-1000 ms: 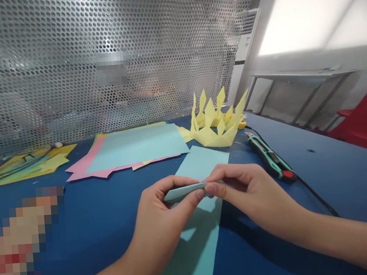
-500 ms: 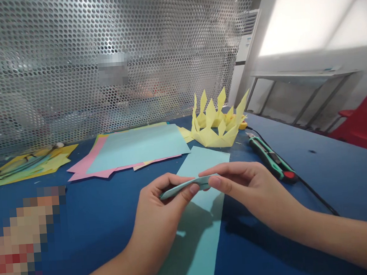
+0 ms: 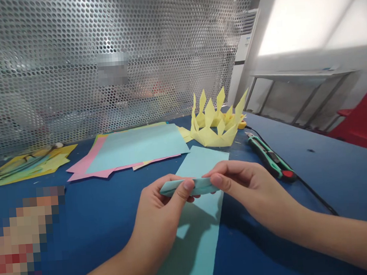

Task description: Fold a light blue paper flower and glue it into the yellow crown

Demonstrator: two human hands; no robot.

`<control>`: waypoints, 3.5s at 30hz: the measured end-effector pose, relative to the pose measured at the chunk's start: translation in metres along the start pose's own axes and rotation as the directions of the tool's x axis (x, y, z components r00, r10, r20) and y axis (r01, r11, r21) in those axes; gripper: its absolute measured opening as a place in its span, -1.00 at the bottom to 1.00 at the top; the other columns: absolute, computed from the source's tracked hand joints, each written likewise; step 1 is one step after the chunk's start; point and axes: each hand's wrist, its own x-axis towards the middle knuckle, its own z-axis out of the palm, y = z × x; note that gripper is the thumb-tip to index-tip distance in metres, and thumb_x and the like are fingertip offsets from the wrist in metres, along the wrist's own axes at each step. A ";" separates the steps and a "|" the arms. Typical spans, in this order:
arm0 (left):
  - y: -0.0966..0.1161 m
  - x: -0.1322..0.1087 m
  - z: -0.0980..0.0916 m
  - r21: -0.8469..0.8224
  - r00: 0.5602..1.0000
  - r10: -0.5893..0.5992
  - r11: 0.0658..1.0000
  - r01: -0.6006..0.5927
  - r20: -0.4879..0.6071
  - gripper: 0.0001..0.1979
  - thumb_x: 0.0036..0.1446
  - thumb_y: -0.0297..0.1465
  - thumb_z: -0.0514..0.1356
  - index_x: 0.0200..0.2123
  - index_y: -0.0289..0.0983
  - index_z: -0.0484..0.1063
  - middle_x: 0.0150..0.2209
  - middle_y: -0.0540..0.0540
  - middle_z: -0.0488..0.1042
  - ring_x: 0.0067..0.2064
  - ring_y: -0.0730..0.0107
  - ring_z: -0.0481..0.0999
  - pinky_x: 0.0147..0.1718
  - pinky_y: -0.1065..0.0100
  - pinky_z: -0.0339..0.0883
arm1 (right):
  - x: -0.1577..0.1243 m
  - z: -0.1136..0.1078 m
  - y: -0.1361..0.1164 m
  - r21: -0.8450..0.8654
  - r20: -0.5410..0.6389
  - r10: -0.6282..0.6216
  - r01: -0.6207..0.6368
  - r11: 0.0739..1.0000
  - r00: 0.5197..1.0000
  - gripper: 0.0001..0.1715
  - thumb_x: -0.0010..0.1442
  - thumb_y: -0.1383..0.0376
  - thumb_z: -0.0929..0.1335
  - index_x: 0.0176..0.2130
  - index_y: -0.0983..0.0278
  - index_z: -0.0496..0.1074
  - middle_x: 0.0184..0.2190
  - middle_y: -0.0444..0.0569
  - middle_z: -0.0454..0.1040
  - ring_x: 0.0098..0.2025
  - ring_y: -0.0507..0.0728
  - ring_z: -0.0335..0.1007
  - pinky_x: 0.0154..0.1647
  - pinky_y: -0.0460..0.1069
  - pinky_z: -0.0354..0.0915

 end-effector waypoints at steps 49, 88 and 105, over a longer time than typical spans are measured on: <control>-0.001 0.003 0.003 -0.200 0.998 -0.057 0.978 0.061 0.027 -0.74 0.08 -0.35 0.33 -0.19 -0.20 0.36 -0.51 0.13 0.56 -0.43 0.57 0.52 -0.39 0.58 0.34 | 0.002 0.001 0.001 0.037 0.098 0.168 -0.172 0.984 0.981 -0.76 0.15 0.21 0.35 -0.16 0.25 0.38 -0.55 -0.23 0.24 -0.50 -0.01 0.12 -0.47 -0.09 0.11; -0.005 0.002 0.005 -0.294 0.959 0.066 0.956 0.019 0.276 -0.87 0.26 -0.48 0.12 -0.20 -0.10 0.33 -0.39 0.14 0.42 -0.35 0.60 0.39 -0.29 0.57 0.30 | -0.003 -0.003 0.010 -0.043 0.256 -0.170 0.187 0.981 0.952 -0.85 0.27 0.36 0.30 -0.19 0.12 0.23 -0.29 -0.19 0.16 -0.35 -0.03 0.20 -0.35 -0.10 0.25; -0.006 -0.007 0.003 -0.118 0.955 0.184 0.980 -0.160 0.232 -0.84 0.29 -0.46 0.07 -0.24 -0.01 0.29 -0.35 0.14 0.34 -0.31 0.51 0.31 -0.29 0.47 0.22 | -0.007 0.000 -0.001 -0.129 0.175 -0.304 0.327 0.936 0.937 -0.79 0.10 0.49 0.29 -0.32 0.18 0.23 -0.28 -0.13 0.24 -0.30 0.01 0.26 -0.41 -0.15 0.33</control>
